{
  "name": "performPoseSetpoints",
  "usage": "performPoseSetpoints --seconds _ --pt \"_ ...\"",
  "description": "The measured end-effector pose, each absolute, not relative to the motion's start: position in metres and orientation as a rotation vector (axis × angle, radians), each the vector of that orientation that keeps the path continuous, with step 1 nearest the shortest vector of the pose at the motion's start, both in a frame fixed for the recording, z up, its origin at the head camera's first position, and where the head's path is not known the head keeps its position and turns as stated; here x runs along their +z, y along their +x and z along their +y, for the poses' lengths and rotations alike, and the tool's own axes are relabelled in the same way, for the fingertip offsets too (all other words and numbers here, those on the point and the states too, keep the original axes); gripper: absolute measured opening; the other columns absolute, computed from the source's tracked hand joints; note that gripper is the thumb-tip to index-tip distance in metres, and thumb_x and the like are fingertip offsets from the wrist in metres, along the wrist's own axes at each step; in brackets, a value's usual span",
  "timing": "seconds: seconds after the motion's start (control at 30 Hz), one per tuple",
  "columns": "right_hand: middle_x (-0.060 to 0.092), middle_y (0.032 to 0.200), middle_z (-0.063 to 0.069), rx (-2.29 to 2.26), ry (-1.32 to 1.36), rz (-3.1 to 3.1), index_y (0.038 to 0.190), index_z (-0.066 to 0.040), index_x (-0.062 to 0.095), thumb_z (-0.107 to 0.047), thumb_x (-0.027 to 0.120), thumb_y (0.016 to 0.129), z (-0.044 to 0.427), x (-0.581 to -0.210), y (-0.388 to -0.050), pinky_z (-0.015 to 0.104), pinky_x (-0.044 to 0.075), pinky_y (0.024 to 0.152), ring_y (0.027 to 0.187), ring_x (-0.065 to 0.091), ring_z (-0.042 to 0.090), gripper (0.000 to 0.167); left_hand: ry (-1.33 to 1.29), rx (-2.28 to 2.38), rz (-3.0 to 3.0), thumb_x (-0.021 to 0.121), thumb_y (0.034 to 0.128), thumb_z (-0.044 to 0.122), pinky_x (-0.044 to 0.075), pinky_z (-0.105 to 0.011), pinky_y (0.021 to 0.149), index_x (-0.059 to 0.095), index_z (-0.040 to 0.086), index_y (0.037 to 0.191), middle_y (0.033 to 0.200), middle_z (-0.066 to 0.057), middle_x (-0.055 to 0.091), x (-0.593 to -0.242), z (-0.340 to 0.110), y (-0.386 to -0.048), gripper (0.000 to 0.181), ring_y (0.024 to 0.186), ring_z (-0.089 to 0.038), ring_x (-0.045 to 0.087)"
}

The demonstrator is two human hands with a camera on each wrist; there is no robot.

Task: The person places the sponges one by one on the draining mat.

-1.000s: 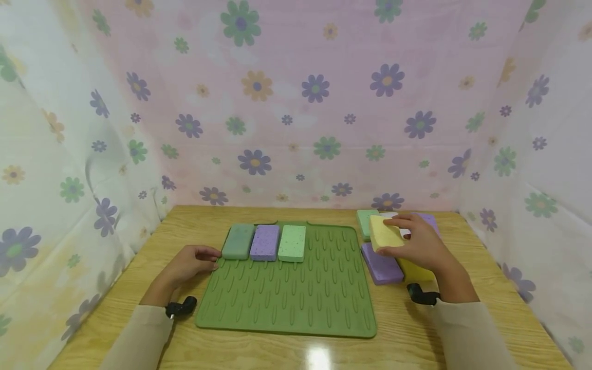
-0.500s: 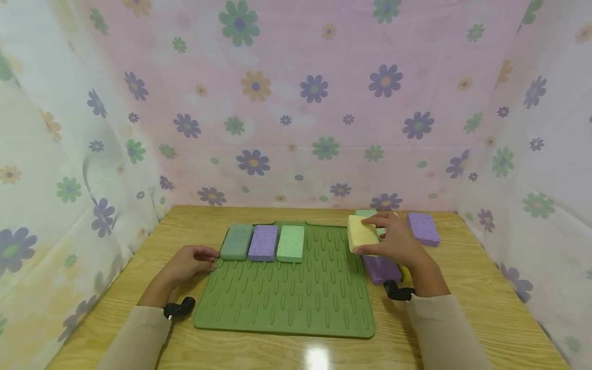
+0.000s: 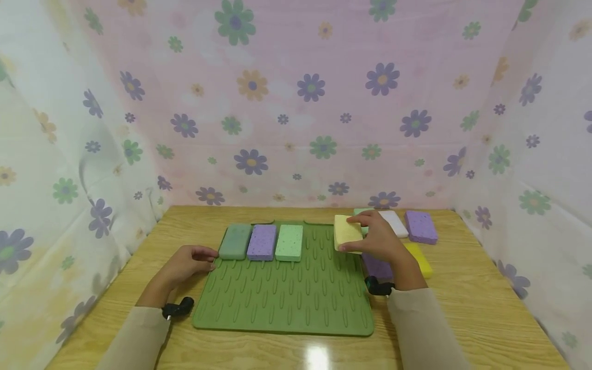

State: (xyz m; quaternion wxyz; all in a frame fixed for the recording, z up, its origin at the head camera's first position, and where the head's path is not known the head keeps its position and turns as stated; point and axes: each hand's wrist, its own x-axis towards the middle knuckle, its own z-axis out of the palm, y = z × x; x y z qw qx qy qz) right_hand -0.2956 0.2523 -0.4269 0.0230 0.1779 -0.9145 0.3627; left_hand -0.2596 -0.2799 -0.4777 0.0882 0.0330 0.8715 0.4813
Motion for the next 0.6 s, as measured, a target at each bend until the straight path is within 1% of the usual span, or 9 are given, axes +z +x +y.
performPoseSetpoints --seconds 0.07,0.17,0.27,0.33,0.5,0.6 --pt "0.039 0.152 0.021 1.135 0.56 -2.825 0.144 -0.013 0.061 -0.052 0.091 0.074 0.247 -0.429 -0.298 0.055 0.057 0.093 0.126 0.054 0.044 0.086 0.1 1.436 2.591 0.076 0.0943 0.012 0.06 -0.035 0.087 0.073 0.006 0.124 0.122 -0.011 0.07 -0.477 -0.28 -0.26 0.031 0.107 -0.021 0.067" --pt "0.04 0.151 0.021 1.12 0.565 -2.834 0.145 -0.013 0.06 -0.053 0.092 0.073 0.24 -0.433 -0.302 0.055 0.057 0.092 0.121 0.058 0.042 0.088 0.09 1.445 2.58 0.076 0.0942 0.011 0.06 -0.034 0.087 0.073 0.006 0.124 0.122 -0.011 0.07 -0.477 -0.281 -0.26 0.031 0.107 -0.02 0.067" --pt "0.039 0.152 0.023 1.101 0.575 -2.834 0.146 -0.01 0.06 -0.052 0.092 0.074 0.233 -0.437 -0.304 0.056 0.056 0.092 0.116 0.06 0.042 0.089 0.091 1.45 2.571 0.076 0.0944 0.011 0.06 -0.034 0.086 0.072 0.005 0.124 0.121 -0.011 0.07 -0.478 -0.281 -0.261 0.031 0.107 -0.02 0.067" --pt "0.04 0.152 0.023 1.1 0.583 -2.83 0.145 -0.01 0.059 -0.051 0.092 0.074 0.229 -0.439 -0.306 0.058 0.054 0.093 0.119 0.058 0.042 0.089 0.088 1.452 2.57 0.076 0.0943 0.011 0.06 -0.033 0.086 0.073 0.006 0.124 0.121 -0.011 0.07 -0.477 -0.281 -0.261 0.03 0.106 -0.02 0.067" --pt "0.043 0.151 0.02 1.109 0.575 -2.839 0.146 -0.012 0.059 -0.053 0.09 0.075 0.221 -0.443 -0.307 0.058 0.054 0.093 0.124 0.055 0.045 0.088 0.081 1.447 2.576 0.076 0.094 0.011 0.06 -0.034 0.087 0.073 0.006 0.123 0.12 -0.011 0.07 -0.477 -0.28 -0.261 0.03 0.106 -0.02 0.067" --pt "0.043 0.151 0.02 1.144 0.576 -2.842 0.147 -0.012 0.057 -0.053 0.09 0.076 0.217 -0.444 -0.305 0.056 0.057 0.091 0.122 0.057 0.048 0.088 0.081 1.446 2.572 0.076 0.0943 0.012 0.06 -0.034 0.087 0.073 0.006 0.124 0.121 -0.011 0.07 -0.478 -0.28 -0.26 0.03 0.107 -0.02 0.067"
